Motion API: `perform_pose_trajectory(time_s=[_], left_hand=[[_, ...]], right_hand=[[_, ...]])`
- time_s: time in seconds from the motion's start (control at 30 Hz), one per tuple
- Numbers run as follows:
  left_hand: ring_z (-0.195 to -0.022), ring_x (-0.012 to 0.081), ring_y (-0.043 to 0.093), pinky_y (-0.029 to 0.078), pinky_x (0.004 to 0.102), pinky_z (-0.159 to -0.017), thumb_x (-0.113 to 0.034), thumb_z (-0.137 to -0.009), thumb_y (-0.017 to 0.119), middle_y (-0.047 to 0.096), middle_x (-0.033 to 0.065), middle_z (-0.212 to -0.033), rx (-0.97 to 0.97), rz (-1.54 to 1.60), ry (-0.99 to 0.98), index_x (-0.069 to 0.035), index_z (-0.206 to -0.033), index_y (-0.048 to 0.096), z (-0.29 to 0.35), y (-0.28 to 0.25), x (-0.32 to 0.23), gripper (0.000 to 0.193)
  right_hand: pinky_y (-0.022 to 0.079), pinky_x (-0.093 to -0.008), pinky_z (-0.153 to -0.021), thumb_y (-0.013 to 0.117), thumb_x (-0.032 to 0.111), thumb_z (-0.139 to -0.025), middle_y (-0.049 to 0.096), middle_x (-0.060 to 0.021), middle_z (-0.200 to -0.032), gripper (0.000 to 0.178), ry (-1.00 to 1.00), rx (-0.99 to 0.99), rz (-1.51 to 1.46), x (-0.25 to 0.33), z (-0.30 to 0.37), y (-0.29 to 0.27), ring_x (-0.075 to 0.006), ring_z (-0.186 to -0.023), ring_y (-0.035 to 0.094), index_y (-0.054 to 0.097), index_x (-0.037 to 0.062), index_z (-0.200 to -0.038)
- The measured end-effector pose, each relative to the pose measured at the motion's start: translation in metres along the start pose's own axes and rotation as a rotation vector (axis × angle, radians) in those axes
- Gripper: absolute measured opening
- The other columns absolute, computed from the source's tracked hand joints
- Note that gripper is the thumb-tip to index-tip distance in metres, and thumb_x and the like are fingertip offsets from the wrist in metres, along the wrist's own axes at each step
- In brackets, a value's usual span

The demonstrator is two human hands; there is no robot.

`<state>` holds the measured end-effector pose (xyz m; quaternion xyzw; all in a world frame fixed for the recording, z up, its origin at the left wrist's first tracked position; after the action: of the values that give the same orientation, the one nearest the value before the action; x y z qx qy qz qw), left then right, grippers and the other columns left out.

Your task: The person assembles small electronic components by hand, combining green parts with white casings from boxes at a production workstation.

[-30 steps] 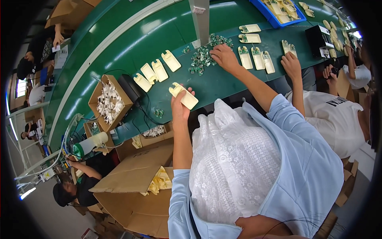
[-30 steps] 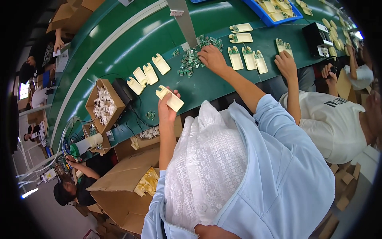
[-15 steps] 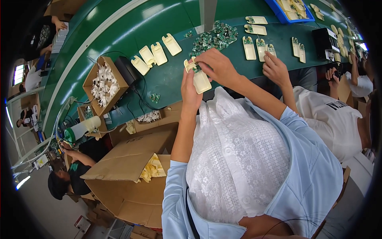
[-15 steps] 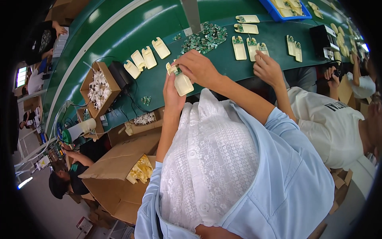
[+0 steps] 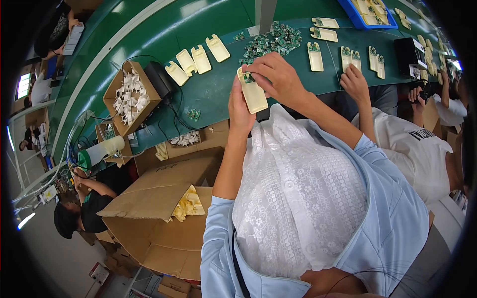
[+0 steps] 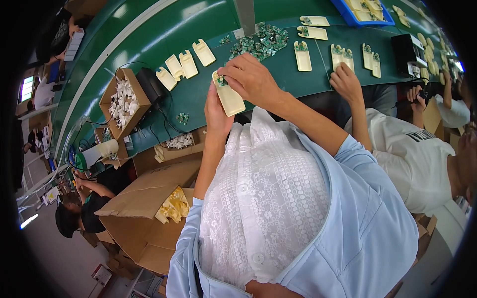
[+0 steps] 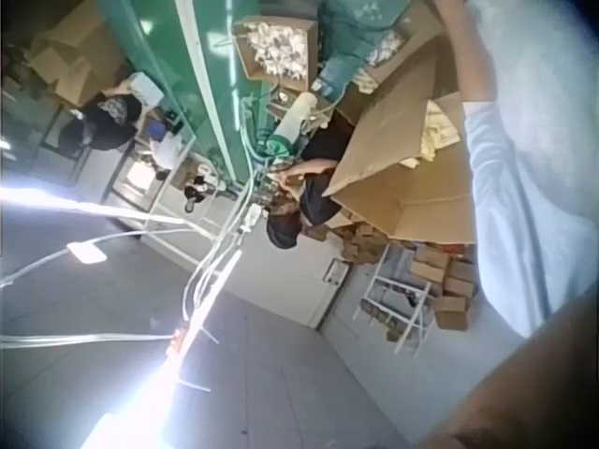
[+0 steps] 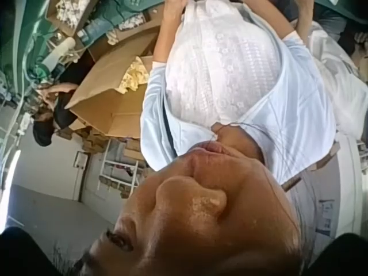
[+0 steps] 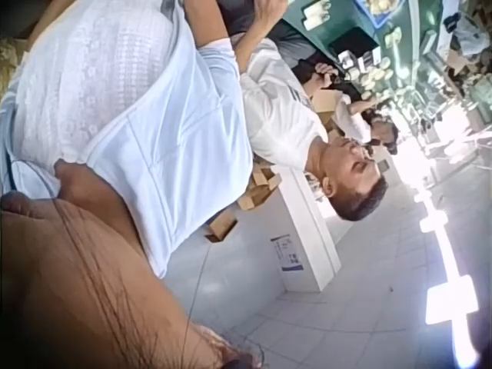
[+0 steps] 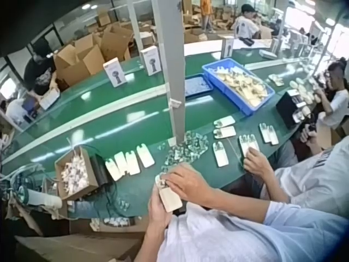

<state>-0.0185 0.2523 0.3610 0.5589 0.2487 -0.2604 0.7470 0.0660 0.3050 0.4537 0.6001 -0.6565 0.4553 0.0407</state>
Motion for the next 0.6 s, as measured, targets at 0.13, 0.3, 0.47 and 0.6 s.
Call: perform_pose_trajectory(time_s=[0.13, 0.3, 0.47, 0.6], left_hand=[[-0.11, 0.0166, 0.055, 0.046, 0.0314, -0.092, -0.03, -0.102, 0.028, 0.054, 0.0064, -0.121, -0.08, -0.006, 0.041, -0.005, -0.134, 0.039, -0.001, -0.006, 0.001, 0.043], [-0.112, 0.016, 0.053, 0.045, 0.0295, -0.093, -0.029, -0.101, 0.03, 0.051, 0.0085, -0.126, -0.055, -0.078, 0.073, -0.003, -0.137, 0.038, -0.003, -0.007, 0.0, 0.045], [-0.11, 0.0172, 0.055, 0.046, 0.0313, -0.092, -0.029, -0.101, 0.033, 0.053, 0.0086, -0.123, -0.084, -0.122, 0.076, -0.003, -0.134, 0.04, 0.001, -0.008, -0.003, 0.043], [-0.104, 0.0154, 0.057, 0.047, 0.0292, -0.087, -0.028, -0.1, 0.035, 0.056, 0.0082, -0.118, -0.139, -0.306, 0.098, -0.001, -0.132, 0.043, 0.005, -0.013, -0.006, 0.042]], right_hand=[[0.047, -0.0356, -0.073, 0.066, 0.005, -0.075, 0.059, -0.006, -0.088, 0.018, -0.006, 0.017, 0.032, 0.001, 0.001, 0.003, -0.0244, -0.086, 0.056, 0.066, 0.0061, -0.093], [0.046, -0.0362, -0.076, 0.067, 0.005, -0.074, 0.059, -0.0061, -0.089, 0.018, -0.016, 0.031, 0.059, 0.001, 0.002, 0.004, -0.0242, -0.088, 0.056, 0.066, 0.0055, -0.091], [0.045, -0.0361, -0.077, 0.067, 0.004, -0.073, 0.059, -0.0059, -0.09, 0.018, -0.038, 0.04, 0.094, 0.005, 0.003, 0.004, -0.0239, -0.088, 0.055, 0.065, 0.0057, -0.09], [0.045, -0.0356, -0.077, 0.066, 0.004, -0.072, 0.059, -0.0055, -0.09, 0.019, -0.054, 0.099, 0.129, 0.008, 0.003, 0.008, -0.0237, -0.088, 0.055, 0.064, 0.0054, -0.091]])
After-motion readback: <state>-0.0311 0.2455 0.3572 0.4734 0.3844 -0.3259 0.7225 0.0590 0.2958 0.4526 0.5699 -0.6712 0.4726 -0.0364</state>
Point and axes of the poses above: each hand's wrist, its own z-axis away from the middle knuckle, its own y-axis out of the palm, x = y × z, the point moved 8 cm from there along -z, towards the middle knuckle
